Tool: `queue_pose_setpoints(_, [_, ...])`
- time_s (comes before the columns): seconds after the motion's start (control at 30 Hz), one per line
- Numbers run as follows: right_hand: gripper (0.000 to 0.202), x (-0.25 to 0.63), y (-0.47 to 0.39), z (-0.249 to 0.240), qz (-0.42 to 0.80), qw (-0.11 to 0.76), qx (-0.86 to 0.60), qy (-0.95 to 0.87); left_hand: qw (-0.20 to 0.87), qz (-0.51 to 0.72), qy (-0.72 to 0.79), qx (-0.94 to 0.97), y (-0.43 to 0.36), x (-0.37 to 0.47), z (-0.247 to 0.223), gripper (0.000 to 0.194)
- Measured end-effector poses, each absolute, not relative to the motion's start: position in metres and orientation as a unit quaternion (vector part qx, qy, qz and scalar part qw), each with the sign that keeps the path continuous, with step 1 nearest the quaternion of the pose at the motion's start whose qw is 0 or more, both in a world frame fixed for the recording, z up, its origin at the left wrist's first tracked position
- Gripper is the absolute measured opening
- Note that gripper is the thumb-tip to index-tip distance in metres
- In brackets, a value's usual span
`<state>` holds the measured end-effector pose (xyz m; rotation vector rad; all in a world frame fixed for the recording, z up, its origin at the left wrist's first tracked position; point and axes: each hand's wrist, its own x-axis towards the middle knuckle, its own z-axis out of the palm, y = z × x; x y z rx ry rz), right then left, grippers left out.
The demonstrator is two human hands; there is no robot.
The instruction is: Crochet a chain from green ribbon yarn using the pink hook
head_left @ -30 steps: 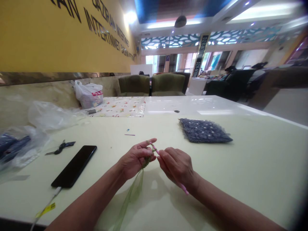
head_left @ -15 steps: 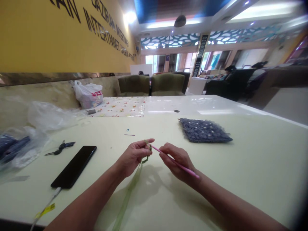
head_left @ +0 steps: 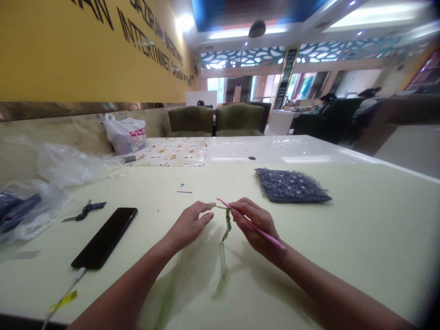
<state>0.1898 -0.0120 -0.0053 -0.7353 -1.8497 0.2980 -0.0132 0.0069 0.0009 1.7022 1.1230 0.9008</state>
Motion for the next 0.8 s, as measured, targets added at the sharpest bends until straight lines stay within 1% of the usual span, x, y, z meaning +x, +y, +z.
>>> queue_pose_setpoints(0.03, [0.020, 0.190, -0.012, -0.005, 0.130, 0.536, -0.309, -0.775, 0.432, 0.380, 0.460, 0.677, 0.008, -0.014, 0.000, 0.029])
queue_pose_setpoints(0.07, [0.020, 0.190, -0.012, -0.005, 0.132, 0.535, -0.310, -0.774, 0.453, 0.391, 0.458, 0.657, 0.009, -0.013, -0.001, 0.033])
queue_pose_setpoints(0.17, [0.019, 0.189, -0.011, -0.010, 0.130, 0.519, -0.308, -0.787, 0.619, 0.396, 0.391, 0.554, 0.006, -0.008, -0.001, 0.054])
queue_pose_setpoints(0.23, [0.020, 0.188, -0.010, -0.014, 0.114, 0.503, -0.300, -0.802, 0.689, 0.409, 0.335, 0.496, 0.002, -0.003, 0.000, 0.070])
queue_pose_setpoints(0.33, [0.020, 0.187, -0.008, -0.018, 0.070, 0.479, -0.287, -0.827, 0.698, 0.437, 0.312, 0.474, -0.004, 0.002, 0.000, 0.080])
queue_pose_setpoints(0.5, [0.018, 0.188, -0.008, -0.017, 0.014, 0.454, -0.284, -0.845, 0.694, 0.426, 0.327, 0.479, -0.007, 0.002, 0.001, 0.088])
queue_pose_setpoints(0.67, [0.019, 0.188, -0.011, -0.018, -0.098, 0.441, -0.309, -0.837, 0.705, 0.408, 0.347, 0.465, -0.008, 0.001, 0.005, 0.097])
queue_pose_setpoints(0.73, [0.018, 0.188, -0.011, -0.018, -0.091, 0.440, -0.293, -0.844, 0.705, 0.403, 0.351, 0.466, -0.009, 0.000, 0.006, 0.098])
queue_pose_setpoints(0.8, [0.016, 0.190, -0.008, -0.018, -0.051, 0.435, -0.275, -0.856, 0.705, 0.392, 0.350, 0.476, -0.009, -0.001, 0.005, 0.100])
